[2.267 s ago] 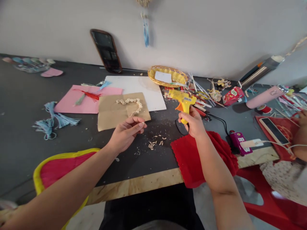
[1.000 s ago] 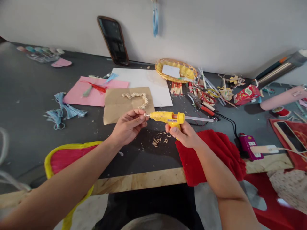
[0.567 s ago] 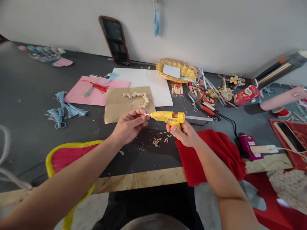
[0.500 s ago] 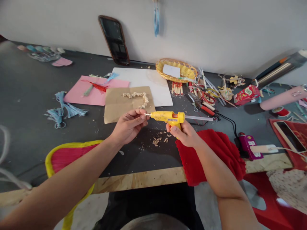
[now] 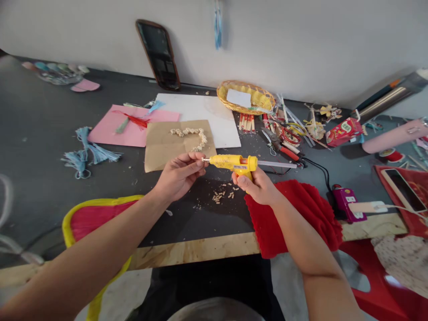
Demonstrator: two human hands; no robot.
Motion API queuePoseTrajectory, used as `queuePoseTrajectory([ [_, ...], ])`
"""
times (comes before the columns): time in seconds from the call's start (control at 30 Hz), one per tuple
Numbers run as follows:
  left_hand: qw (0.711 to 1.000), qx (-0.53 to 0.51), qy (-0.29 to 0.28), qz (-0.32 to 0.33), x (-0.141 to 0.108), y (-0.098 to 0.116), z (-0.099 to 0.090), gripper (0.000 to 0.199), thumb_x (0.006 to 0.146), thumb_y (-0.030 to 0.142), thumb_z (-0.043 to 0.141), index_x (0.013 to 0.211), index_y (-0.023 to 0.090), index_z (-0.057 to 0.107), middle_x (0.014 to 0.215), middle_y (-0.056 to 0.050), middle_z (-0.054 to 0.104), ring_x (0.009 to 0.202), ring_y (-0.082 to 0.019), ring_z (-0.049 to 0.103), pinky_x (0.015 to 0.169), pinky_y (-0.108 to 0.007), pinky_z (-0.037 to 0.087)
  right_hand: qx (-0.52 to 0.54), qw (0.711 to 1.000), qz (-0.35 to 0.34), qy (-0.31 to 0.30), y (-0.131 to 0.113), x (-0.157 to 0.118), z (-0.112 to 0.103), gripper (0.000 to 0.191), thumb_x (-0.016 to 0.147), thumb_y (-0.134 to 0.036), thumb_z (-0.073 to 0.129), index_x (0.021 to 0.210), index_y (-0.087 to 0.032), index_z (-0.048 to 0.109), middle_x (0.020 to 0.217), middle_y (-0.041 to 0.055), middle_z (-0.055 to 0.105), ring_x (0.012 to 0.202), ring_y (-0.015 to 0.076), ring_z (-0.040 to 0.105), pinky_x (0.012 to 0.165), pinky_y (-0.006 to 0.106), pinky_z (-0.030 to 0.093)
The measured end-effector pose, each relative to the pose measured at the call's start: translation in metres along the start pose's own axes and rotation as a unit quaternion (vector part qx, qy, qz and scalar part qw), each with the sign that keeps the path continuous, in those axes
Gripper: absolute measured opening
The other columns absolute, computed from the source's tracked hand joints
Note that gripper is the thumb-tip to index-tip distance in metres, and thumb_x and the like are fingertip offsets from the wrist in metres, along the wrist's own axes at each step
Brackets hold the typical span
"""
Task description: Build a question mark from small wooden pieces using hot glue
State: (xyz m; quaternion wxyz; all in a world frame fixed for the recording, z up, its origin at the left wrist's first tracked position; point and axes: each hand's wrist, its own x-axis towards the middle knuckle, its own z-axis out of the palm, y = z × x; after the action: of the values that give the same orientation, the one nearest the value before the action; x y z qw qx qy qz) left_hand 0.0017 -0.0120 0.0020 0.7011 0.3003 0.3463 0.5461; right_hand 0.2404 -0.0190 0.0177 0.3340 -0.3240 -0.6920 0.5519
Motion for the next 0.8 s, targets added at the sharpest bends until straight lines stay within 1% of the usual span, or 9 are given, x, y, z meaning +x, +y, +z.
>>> queuePoseTrajectory([
  [0.23, 1.000, 0.000, -0.001, 0.001, 0.0002, -0.0008, -0.0013, 0.021, 0.065, 0.022, 0.086, 0.083, 0.016, 0.076, 0.073, -0.003, 0.071, 0.060, -0.007, 0.056, 0.057, -0.017, 0.045, -0.003, 1.000, -0.002, 0.000, -0.0010, 0.0001, 0.0003, 0.037, 0.096, -0.052, 0.049, 0.084, -0.018, 0.055, 0.070, -0.0016, 0.046, 0.056, 0.0088, 0.039, 0.050, 0.027, 0.028],
  [0.53, 1.000, 0.002, -0.001, 0.005, 0.0004, 0.0005, 0.0001, 0.021, 0.065, 0.022, 0.086, 0.082, 0.016, 0.075, 0.072, -0.002, 0.070, 0.058, -0.007, 0.055, 0.056, -0.017, 0.045, 0.000, 1.000, 0.009, 0.000, 0.0012, 0.0004, -0.0010, 0.037, 0.096, -0.052, 0.050, 0.085, -0.017, 0.056, 0.071, -0.0014, 0.046, 0.056, 0.0091, 0.040, 0.052, 0.027, 0.029],
  [0.67, 1.000, 0.001, 0.002, 0.010, 0.0006, 0.0003, -0.0003, 0.022, 0.066, 0.022, 0.085, 0.084, 0.017, 0.074, 0.072, -0.003, 0.070, 0.062, -0.009, 0.058, 0.056, -0.018, 0.045, -0.001, 1.000, 0.010, 0.002, 0.0004, 0.0000, -0.0004, 0.038, 0.095, -0.054, 0.051, 0.085, -0.018, 0.056, 0.072, -0.0010, 0.047, 0.057, 0.0095, 0.040, 0.052, 0.027, 0.029],
  [0.8, 1.000, 0.001, -0.001, 0.011, 0.0004, 0.0007, 0.0002, 0.021, 0.067, 0.021, 0.084, 0.083, 0.017, 0.072, 0.073, -0.003, 0.070, 0.062, -0.009, 0.058, 0.056, -0.019, 0.045, -0.008, 1.000, 0.012, 0.011, -0.0011, -0.0010, -0.0007, 0.039, 0.096, -0.054, 0.049, 0.085, -0.018, 0.057, 0.068, -0.0016, 0.046, 0.055, 0.0097, 0.038, 0.051, 0.027, 0.028],
])
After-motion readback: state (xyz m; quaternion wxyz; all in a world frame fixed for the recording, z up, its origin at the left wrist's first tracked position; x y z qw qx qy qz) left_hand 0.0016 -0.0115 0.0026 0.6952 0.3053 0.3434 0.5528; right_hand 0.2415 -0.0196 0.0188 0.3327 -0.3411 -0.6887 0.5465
